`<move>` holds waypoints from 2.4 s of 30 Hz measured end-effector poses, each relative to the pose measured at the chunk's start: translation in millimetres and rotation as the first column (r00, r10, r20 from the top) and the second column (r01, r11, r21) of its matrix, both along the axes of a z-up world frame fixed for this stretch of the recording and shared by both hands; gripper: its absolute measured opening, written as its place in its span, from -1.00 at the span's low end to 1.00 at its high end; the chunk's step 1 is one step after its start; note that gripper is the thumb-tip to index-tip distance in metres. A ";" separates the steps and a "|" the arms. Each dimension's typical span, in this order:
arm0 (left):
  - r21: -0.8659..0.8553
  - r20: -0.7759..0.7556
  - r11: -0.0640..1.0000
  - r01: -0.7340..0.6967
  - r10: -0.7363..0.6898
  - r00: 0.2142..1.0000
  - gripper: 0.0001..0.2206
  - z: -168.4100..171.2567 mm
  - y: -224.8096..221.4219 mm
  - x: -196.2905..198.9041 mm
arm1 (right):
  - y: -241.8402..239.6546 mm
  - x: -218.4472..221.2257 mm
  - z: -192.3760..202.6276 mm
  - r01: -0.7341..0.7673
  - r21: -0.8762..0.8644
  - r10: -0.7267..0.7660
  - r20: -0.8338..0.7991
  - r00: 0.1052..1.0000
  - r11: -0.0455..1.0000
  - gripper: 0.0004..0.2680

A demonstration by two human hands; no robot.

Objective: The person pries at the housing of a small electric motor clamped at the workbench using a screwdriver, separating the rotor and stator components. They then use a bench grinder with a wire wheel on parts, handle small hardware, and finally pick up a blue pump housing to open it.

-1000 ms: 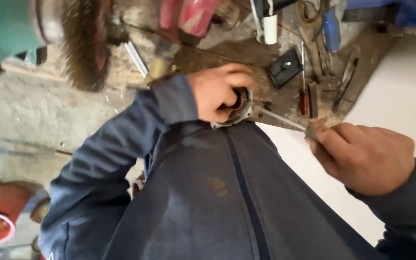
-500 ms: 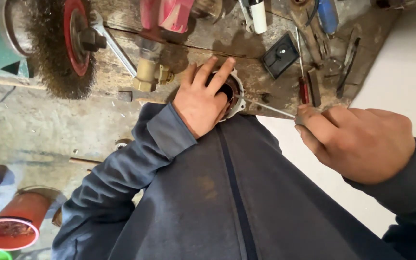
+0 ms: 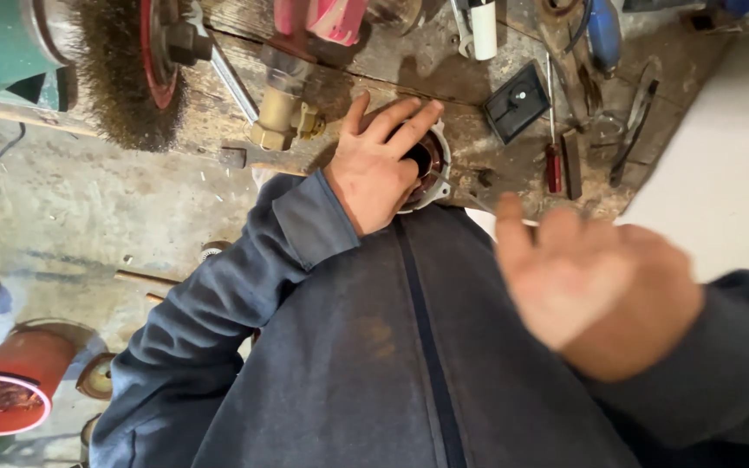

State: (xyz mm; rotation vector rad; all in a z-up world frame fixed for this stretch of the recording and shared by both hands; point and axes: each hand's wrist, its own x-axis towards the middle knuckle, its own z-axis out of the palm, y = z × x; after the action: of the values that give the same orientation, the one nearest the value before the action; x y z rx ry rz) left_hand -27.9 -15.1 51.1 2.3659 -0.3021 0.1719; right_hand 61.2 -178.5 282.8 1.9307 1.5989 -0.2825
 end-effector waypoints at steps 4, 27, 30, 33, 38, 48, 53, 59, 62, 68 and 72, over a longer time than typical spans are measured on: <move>-0.015 -0.001 1.000 0.010 -0.010 1.000 -0.86 -0.6 1.3 -2.0 | 16.6 -13.9 -5.6 -0.017 0.085 0.012 0.067 0.998 0.996 -0.73; -0.042 -0.025 0.999 -0.011 0.010 1.000 -0.74 18.6 3.6 5.4 | -41.8 11.0 -16.2 0.076 0.232 -0.056 -0.091 0.994 0.970 -0.68; -0.086 -0.007 0.996 -0.031 0.031 0.999 -0.79 15.7 1.5 3.9 | -12.7 -1.0 -9.3 0.024 0.113 -0.020 -0.038 0.999 0.993 -0.63; -0.071 -0.004 0.997 -0.039 0.039 0.999 -0.81 16.6 2.4 3.0 | 14.2 -15.0 -16.4 -0.029 0.105 0.022 0.067 0.998 0.994 -0.74; -0.117 0.035 0.992 -0.041 0.045 0.998 -0.82 7.0 -0.4 2.1 | -5.1 0.5 -18.5 -0.020 0.224 0.035 -0.063 0.997 0.974 -0.69; -0.238 0.035 0.969 0.061 -0.054 0.998 -0.82 -1.7 16.8 1.2 | -47.8 30.0 -57.6 0.293 0.357 -0.147 -0.382 0.912 0.887 -0.75; -0.220 0.075 0.974 0.053 -0.037 0.997 -0.81 -0.1 16.9 10.6 | -43.2 40.2 -51.5 0.295 0.314 -0.167 -0.376 0.912 0.902 -0.76; -0.341 0.120 0.932 0.121 -0.084 0.989 -0.81 -1.0 26.9 8.9 | -78.8 70.8 -96.2 0.418 0.258 -0.203 -0.585 0.785 0.871 -0.76; -0.410 0.093 0.900 0.147 -0.120 0.989 -0.82 -0.4 33.6 10.6 | -96.0 74.8 -123.9 0.483 0.303 -0.167 -0.681 0.712 0.821 -0.76; -0.388 0.073 0.906 0.170 -0.154 0.985 -0.79 3.8 37.7 13.3 | -104.7 61.7 -111.7 0.453 0.306 -0.173 -0.638 0.750 0.837 -0.75; -0.319 0.027 0.936 0.151 -0.150 0.988 -0.78 7.3 36.0 12.1 | -93.4 52.0 -57.7 0.401 0.356 -0.181 -0.515 0.838 0.844 -0.77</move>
State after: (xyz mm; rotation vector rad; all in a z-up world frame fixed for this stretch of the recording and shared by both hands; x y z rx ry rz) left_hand -15.7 20.9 58.4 2.0113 -0.4220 0.1386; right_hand 113.2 -271.9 225.1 2.6456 1.7636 -0.5855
